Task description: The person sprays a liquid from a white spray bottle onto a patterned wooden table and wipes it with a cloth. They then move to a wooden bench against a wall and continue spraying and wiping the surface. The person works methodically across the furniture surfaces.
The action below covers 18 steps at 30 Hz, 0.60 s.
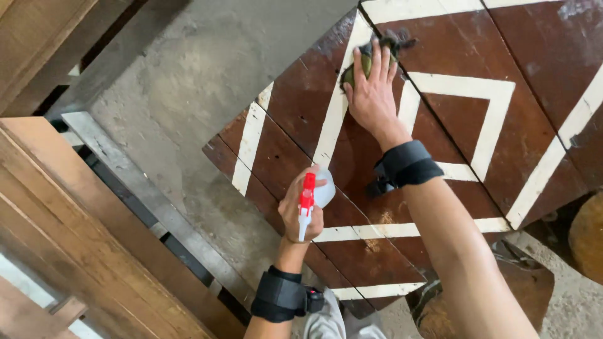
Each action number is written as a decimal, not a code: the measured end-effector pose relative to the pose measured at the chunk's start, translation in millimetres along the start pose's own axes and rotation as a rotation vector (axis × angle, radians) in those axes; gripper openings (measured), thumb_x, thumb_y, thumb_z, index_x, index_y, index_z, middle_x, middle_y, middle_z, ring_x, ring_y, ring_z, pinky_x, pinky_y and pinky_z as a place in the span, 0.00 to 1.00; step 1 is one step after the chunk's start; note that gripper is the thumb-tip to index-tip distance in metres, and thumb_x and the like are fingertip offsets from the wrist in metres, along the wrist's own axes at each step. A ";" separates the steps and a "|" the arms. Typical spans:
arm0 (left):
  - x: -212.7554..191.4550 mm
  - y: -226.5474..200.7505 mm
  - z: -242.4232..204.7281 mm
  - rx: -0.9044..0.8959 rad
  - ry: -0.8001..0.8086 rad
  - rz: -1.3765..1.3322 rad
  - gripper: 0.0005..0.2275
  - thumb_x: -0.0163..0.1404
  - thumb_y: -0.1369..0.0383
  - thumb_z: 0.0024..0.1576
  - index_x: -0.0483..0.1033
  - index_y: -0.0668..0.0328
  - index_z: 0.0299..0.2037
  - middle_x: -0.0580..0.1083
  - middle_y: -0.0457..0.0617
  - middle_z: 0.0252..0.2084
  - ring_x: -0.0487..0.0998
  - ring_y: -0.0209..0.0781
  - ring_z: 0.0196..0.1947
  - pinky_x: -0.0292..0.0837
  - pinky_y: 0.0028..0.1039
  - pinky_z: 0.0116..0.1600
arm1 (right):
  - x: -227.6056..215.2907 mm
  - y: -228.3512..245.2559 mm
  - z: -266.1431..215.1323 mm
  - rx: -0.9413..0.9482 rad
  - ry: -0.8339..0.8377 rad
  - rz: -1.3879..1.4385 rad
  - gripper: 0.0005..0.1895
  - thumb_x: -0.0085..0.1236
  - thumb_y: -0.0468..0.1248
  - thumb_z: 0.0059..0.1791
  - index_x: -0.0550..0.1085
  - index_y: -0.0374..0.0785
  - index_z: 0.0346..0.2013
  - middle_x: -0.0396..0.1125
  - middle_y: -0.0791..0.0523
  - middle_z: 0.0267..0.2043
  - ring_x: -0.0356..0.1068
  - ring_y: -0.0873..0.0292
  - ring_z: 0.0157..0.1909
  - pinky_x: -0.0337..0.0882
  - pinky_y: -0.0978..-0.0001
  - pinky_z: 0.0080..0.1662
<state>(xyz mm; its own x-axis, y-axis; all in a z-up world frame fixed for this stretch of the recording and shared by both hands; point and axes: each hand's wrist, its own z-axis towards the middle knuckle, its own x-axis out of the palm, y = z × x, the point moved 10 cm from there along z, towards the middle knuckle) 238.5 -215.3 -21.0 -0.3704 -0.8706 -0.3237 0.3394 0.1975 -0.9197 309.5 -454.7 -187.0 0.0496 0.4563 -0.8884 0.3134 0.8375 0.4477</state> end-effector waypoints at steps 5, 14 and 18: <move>0.0 -0.1 4.8 0.017 -0.018 -0.069 0.20 0.39 0.78 0.53 0.68 0.77 0.57 0.74 0.67 0.55 0.82 0.58 0.50 0.83 0.38 0.51 | 11.4 7.1 66.5 -0.102 -0.037 -0.009 0.38 0.52 0.44 0.60 0.51 0.33 0.79 0.33 0.33 0.79 0.31 0.25 0.78 0.37 0.29 0.72; 4.0 0.7 0.1 0.037 -0.008 0.016 0.17 0.39 0.76 0.56 0.71 0.73 0.55 0.77 0.61 0.45 0.84 0.55 0.43 0.81 0.40 0.52 | -2.2 3.9 67.3 -0.108 -0.084 0.027 0.34 0.51 0.45 0.61 0.53 0.36 0.79 0.38 0.35 0.79 0.35 0.32 0.80 0.40 0.36 0.75; 5.2 11.6 -10.7 -0.025 -0.011 -0.008 0.17 0.38 0.74 0.59 0.70 0.75 0.57 0.77 0.61 0.45 0.85 0.54 0.42 0.81 0.38 0.51 | -15.2 -6.5 30.5 -0.108 -0.057 0.066 0.35 0.51 0.45 0.60 0.53 0.37 0.78 0.38 0.37 0.79 0.36 0.34 0.80 0.43 0.37 0.74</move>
<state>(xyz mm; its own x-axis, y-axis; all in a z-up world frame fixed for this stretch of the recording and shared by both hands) 231.3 -212.7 -35.7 -0.3636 -0.8772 -0.3135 0.3146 0.2011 -0.9277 335.7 -476.3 -179.5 0.1220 0.4963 -0.8596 0.2039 0.8350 0.5110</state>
